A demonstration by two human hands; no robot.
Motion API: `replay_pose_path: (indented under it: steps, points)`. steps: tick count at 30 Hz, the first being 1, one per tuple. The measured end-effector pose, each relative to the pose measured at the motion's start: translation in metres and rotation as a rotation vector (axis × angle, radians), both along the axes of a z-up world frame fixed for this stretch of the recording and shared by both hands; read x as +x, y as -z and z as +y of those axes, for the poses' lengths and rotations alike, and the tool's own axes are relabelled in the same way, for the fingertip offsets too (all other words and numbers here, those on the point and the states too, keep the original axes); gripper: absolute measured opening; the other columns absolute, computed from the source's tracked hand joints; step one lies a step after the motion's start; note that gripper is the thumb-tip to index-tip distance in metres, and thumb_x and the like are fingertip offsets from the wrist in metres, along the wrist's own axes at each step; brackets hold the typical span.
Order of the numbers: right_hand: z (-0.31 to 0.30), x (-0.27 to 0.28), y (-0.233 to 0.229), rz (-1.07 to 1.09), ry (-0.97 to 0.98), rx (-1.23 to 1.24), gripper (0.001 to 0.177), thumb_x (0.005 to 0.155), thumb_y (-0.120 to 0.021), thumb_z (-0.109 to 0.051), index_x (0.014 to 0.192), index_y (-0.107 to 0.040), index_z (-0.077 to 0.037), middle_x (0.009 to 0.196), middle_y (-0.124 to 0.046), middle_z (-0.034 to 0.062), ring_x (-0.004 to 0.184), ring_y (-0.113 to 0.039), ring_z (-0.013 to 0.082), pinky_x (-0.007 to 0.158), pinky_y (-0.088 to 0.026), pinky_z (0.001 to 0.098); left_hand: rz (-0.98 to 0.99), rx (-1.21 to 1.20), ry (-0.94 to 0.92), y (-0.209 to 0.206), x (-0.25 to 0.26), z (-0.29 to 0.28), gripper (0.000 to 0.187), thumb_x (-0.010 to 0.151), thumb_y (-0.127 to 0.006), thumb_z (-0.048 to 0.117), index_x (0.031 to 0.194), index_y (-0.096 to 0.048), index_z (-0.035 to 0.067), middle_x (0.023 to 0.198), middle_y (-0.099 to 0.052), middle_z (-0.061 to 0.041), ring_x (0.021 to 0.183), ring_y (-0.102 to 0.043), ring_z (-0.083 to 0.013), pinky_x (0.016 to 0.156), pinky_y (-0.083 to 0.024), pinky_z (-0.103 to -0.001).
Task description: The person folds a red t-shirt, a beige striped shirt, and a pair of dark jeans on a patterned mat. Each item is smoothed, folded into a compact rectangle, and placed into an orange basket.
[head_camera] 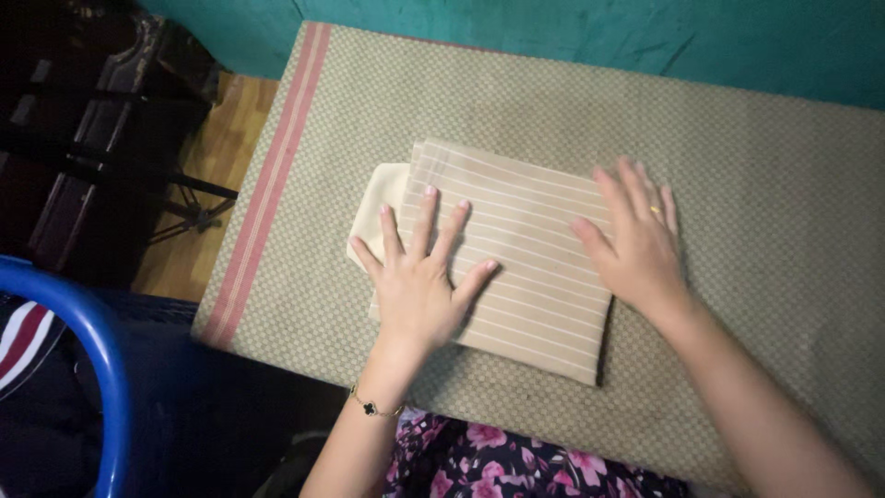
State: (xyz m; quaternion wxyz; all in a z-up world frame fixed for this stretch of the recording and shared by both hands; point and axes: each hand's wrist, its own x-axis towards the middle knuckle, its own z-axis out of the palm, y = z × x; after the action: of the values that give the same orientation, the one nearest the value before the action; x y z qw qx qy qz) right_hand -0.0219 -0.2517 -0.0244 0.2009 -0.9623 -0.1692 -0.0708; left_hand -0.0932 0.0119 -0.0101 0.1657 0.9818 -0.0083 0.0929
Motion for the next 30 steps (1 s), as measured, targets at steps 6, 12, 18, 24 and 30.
replay_pose_path:
  steps: [6,12,18,24,30]
  points:
    - [-0.019,-0.058,0.012,0.185,0.14,0.545,0.085,0.096,-0.068,-0.026,0.164,-0.025,0.001,0.139,-0.052,0.0238,0.116,-0.055,0.0317,0.098,-0.05,0.0442,-0.034,-0.045,-0.022,-0.002,-0.005,0.001,0.073,0.088,-0.06,0.069,0.152,-0.049,0.034,0.166,-0.033,-0.007,0.148,-0.019,-0.0576,0.109,-0.001,-0.083]
    - [-0.016,-0.069,0.013,0.823,0.361,1.107,0.067,0.092,-0.068,-0.024,0.149,-0.047,0.005,0.129,-0.072,0.0226,0.114,-0.069,0.0256,0.097,-0.054,0.0383,-0.036,-0.07,-0.033,-0.002,-0.003,-0.001,0.073,0.087,-0.062,0.068,0.15,-0.051,0.033,0.165,-0.034,-0.007,0.147,-0.019,-0.0577,0.108,-0.002,-0.082]
    - [0.033,-0.031,-0.008,0.944,0.506,1.13,0.065,0.082,-0.078,-0.019,0.138,-0.051,0.003,0.128,-0.069,0.0216,0.116,-0.07,0.0288,0.099,-0.058,0.0432,-0.129,-0.187,-0.057,-0.002,-0.007,0.005,0.057,0.093,-0.066,0.049,0.142,-0.059,0.02,0.156,-0.047,-0.006,0.147,-0.032,-0.046,0.115,-0.004,-0.078]
    - [0.008,0.048,-0.092,0.718,0.433,0.692,0.079,0.063,-0.089,-0.031,0.134,-0.065,-0.006,0.125,-0.075,0.0096,0.119,-0.069,0.0245,0.103,-0.053,0.044,-0.366,-0.415,-0.071,-0.006,-0.017,0.019,0.031,0.098,-0.067,0.023,0.126,-0.066,0.012,0.139,-0.061,-0.007,0.145,-0.044,-0.0354,0.124,-0.008,-0.071]
    - [-0.057,0.067,-0.198,0.081,0.141,0.189,0.067,0.088,-0.083,-0.033,0.137,-0.057,0.006,0.113,-0.07,0.0248,0.093,-0.072,0.0334,0.087,-0.059,0.0424,-0.323,-0.43,-0.056,-0.007,-0.024,0.01,0.021,0.098,-0.065,0.019,0.117,-0.07,0.013,0.125,-0.068,-0.005,0.14,-0.049,-0.0317,0.123,-0.008,-0.07]
